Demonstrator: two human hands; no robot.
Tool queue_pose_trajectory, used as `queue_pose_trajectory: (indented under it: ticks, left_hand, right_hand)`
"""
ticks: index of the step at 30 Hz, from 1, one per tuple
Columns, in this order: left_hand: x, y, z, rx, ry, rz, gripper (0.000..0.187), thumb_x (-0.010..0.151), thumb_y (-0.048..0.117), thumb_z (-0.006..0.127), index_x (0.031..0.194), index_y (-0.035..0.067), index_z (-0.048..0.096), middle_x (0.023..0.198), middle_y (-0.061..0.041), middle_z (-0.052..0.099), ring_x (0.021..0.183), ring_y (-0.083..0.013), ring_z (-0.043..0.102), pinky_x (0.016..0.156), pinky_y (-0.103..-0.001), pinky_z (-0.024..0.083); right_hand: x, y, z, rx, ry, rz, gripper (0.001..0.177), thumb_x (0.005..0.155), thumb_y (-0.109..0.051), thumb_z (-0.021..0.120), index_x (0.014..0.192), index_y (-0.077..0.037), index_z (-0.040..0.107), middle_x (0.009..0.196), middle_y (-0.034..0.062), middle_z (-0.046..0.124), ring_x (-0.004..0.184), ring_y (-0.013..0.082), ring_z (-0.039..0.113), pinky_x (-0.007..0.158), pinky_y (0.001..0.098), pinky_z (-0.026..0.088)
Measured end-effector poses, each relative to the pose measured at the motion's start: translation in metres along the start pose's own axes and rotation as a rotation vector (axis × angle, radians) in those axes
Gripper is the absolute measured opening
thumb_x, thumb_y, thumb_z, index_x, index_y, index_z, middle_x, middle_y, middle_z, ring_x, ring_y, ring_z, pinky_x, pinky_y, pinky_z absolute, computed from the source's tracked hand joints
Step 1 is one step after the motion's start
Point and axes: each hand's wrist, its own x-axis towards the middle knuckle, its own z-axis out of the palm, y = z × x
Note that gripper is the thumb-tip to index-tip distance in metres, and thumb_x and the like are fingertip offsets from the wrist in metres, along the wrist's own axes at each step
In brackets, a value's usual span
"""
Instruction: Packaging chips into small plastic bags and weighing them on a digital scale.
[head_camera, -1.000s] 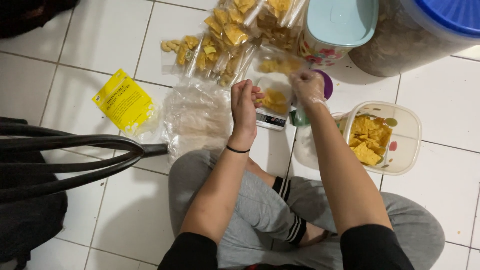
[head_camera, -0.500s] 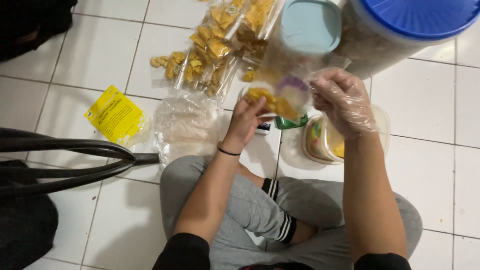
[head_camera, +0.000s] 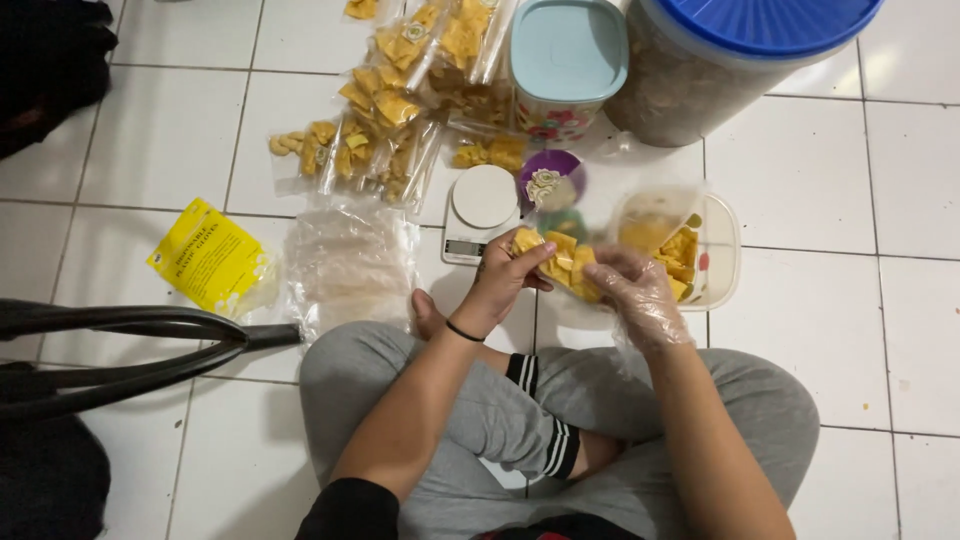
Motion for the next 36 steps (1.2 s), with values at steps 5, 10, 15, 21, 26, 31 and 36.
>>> queue_pose_trajectory:
  ticks: [5,10,15,21,26,31,36]
  left_hand:
    - [-0.001,-0.009,-0.001,-0.013,-0.090,-0.041,0.035,0.085,0.020,0.082,0.108,0.004,0.061,0.090,-0.014,0.062,0.080,-0.0277,0.069,0.064,-0.036,0.056]
    - [0.000,-0.018,-0.006,-0.041,-0.192,-0.091,0.027,0.083,0.015,0.086,0.099,0.002,0.068,0.077,-0.013,0.069,0.065,-0.0262,0.075,0.051,-0.033,0.063]
    - [-0.003,-0.009,-0.006,-0.056,-0.193,-0.051,0.021,0.081,0.012,0.087,0.090,0.002,0.071,0.073,-0.014,0.071,0.064,-0.0233,0.074,0.052,-0.034,0.062]
    - [-0.014,0.001,0.001,-0.055,-0.257,-0.072,0.021,0.082,0.011,0.086,0.094,0.001,0.073,0.075,-0.013,0.072,0.066,-0.0227,0.075,0.056,-0.033,0.064]
    - [-0.021,0.015,0.005,-0.025,-0.318,-0.077,0.024,0.081,0.010,0.086,0.097,-0.003,0.073,0.075,-0.017,0.072,0.066,-0.0254,0.075,0.055,-0.033,0.064]
    - [-0.023,0.014,0.010,0.049,-0.278,-0.050,0.019,0.088,0.014,0.080,0.093,-0.002,0.071,0.071,-0.018,0.070,0.063,-0.0244,0.075,0.051,-0.032,0.063]
    - [-0.021,0.028,0.041,0.189,-0.255,-0.129,0.040,0.090,0.030,0.077,0.107,-0.006,0.069,0.080,-0.023,0.070,0.063,-0.0272,0.074,0.048,-0.033,0.063]
  right_hand:
    - [-0.001,0.020,-0.009,0.049,0.030,0.053,0.022,0.089,-0.011,0.079,0.105,0.002,0.070,0.084,0.0111,0.064,0.073,0.0186,0.064,0.067,0.0323,0.056]
    - [0.003,0.041,-0.018,0.106,0.053,0.129,0.026,0.086,-0.010,0.082,0.105,0.004,0.072,0.086,0.0147,0.067,0.075,0.0224,0.068,0.069,0.0367,0.060]
    - [-0.011,0.006,0.001,0.087,0.039,0.134,0.035,0.076,-0.005,0.089,0.104,0.005,0.071,0.090,0.0166,0.069,0.081,0.0265,0.071,0.074,0.0402,0.062]
    - [-0.007,0.018,0.003,0.180,0.122,0.119,0.033,0.073,-0.005,0.092,0.098,0.002,0.072,0.083,0.0126,0.065,0.072,0.0217,0.069,0.063,0.0333,0.060]
    - [-0.014,0.003,0.008,0.179,0.169,0.088,0.027,0.072,-0.001,0.091,0.091,0.001,0.071,0.074,0.0092,0.061,0.067,0.0186,0.067,0.059,0.0303,0.058]
    - [-0.017,-0.004,0.006,0.254,0.190,0.156,0.026,0.071,-0.001,0.090,0.086,0.002,0.069,0.070,0.0097,0.060,0.059,0.0200,0.064,0.051,0.0304,0.054]
    - [-0.003,0.017,-0.016,0.518,0.314,0.174,0.023,0.085,-0.019,0.080,0.083,-0.001,0.065,0.078,0.0154,0.070,0.070,0.0254,0.073,0.067,0.0391,0.064]
